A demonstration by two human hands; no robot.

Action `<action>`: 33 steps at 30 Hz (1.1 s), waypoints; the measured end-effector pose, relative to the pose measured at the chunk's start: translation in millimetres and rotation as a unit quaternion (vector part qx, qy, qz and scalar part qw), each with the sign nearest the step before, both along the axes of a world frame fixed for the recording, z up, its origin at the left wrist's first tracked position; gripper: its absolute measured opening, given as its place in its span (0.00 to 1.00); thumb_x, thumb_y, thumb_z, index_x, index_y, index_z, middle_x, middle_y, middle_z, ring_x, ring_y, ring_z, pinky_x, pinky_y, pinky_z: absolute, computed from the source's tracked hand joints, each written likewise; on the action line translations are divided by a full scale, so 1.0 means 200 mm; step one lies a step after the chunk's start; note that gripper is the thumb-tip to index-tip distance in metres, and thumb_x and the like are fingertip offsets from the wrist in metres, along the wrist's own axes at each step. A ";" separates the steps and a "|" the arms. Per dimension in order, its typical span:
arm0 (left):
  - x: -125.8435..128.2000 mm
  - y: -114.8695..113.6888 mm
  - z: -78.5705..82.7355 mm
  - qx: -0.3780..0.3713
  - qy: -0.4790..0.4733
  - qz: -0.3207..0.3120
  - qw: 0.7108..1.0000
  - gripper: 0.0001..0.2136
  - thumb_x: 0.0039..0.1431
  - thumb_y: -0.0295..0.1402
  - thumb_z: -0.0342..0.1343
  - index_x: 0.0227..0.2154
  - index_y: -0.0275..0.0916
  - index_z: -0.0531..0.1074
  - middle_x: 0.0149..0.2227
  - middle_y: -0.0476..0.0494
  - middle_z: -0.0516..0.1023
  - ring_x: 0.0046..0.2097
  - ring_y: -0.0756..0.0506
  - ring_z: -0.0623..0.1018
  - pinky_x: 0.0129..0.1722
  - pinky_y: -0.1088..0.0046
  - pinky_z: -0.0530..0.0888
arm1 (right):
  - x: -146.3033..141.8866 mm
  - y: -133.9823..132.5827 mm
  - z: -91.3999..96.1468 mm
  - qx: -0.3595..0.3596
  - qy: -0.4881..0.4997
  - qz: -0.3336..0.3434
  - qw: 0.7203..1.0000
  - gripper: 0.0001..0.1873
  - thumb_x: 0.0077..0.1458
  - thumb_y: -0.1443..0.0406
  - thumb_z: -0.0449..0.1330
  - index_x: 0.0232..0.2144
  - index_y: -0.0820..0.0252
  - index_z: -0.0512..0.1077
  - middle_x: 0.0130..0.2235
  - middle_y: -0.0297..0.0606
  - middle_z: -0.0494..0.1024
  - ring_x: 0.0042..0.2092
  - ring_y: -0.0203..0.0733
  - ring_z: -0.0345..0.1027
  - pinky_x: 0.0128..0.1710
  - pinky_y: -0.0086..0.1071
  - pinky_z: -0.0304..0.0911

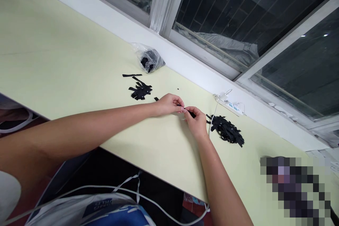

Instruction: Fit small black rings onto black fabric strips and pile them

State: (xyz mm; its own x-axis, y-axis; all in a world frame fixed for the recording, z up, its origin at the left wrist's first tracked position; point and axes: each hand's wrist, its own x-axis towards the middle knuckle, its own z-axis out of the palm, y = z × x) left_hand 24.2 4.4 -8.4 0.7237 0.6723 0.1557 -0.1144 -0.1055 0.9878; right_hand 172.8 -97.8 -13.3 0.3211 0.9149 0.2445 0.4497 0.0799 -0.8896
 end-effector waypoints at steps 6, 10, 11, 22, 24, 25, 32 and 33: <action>0.01 -0.01 0.00 -0.038 0.007 0.015 0.999 0.06 0.50 0.22 0.65 0.32 0.30 0.75 0.28 0.43 0.80 0.30 0.51 0.80 0.35 0.72 0.77 | 0.01 0.01 -0.02 -0.038 -0.055 0.009 0.998 0.18 0.55 0.50 0.59 0.36 0.58 0.71 0.29 0.33 0.76 0.23 0.34 0.60 0.24 0.30 0.57; 0.02 -0.02 -0.01 -0.058 0.016 0.029 0.998 0.06 0.50 0.23 0.66 0.31 0.31 0.75 0.27 0.43 0.80 0.28 0.51 0.80 0.34 0.72 0.78 | 0.00 0.00 -0.03 -0.031 -0.069 0.006 0.997 0.16 0.56 0.50 0.58 0.36 0.57 0.69 0.26 0.32 0.74 0.23 0.35 0.59 0.23 0.30 0.54; 0.02 -0.03 -0.01 -0.061 0.016 0.032 0.997 0.06 0.50 0.23 0.66 0.31 0.31 0.75 0.27 0.44 0.80 0.28 0.51 0.80 0.34 0.71 0.78 | 0.00 0.00 -0.02 -0.028 -0.070 0.005 0.997 0.16 0.56 0.50 0.57 0.36 0.56 0.69 0.26 0.32 0.74 0.23 0.35 0.59 0.23 0.30 0.54; 0.02 -0.02 0.01 0.007 -0.004 0.014 1.000 0.07 0.52 0.25 0.64 0.33 0.33 0.73 0.25 0.48 0.76 0.29 0.52 0.77 0.33 0.74 0.75 | 0.04 0.03 0.00 -0.020 0.040 0.014 0.999 0.17 0.48 0.52 0.65 0.33 0.58 0.71 0.32 0.36 0.76 0.31 0.38 0.67 0.28 0.30 0.64; 0.02 -0.02 0.01 0.002 -0.006 0.009 1.000 0.08 0.52 0.27 0.63 0.35 0.33 0.72 0.27 0.48 0.76 0.30 0.51 0.77 0.34 0.72 0.75 | 0.04 0.03 0.01 -0.024 0.063 0.004 0.998 0.17 0.46 0.53 0.66 0.33 0.58 0.71 0.31 0.35 0.75 0.31 0.38 0.68 0.27 0.30 0.64; 0.02 -0.01 0.01 0.012 -0.006 0.014 1.000 0.08 0.53 0.29 0.62 0.36 0.33 0.72 0.29 0.47 0.76 0.31 0.51 0.76 0.35 0.72 0.74 | 0.05 0.03 0.03 -0.024 0.067 -0.010 0.997 0.17 0.45 0.54 0.67 0.33 0.58 0.72 0.31 0.35 0.75 0.31 0.38 0.68 0.27 0.30 0.65; -0.08 0.05 0.05 0.238 0.126 0.089 0.959 0.07 0.54 0.33 0.58 0.35 0.38 0.76 0.36 0.44 0.77 0.35 0.48 0.73 0.35 0.72 0.68 | 0.48 -0.12 0.19 0.012 0.046 -0.215 0.976 0.19 0.39 0.56 0.66 0.34 0.59 0.74 0.30 0.37 0.75 0.30 0.41 0.68 0.27 0.34 0.67; -0.10 0.06 0.06 0.267 0.145 0.078 0.950 0.07 0.54 0.32 0.58 0.36 0.38 0.76 0.37 0.44 0.77 0.34 0.48 0.73 0.35 0.72 0.67 | 0.57 -0.15 0.19 0.003 0.017 -0.283 0.959 0.19 0.38 0.56 0.65 0.33 0.60 0.75 0.30 0.38 0.76 0.29 0.42 0.69 0.27 0.35 0.67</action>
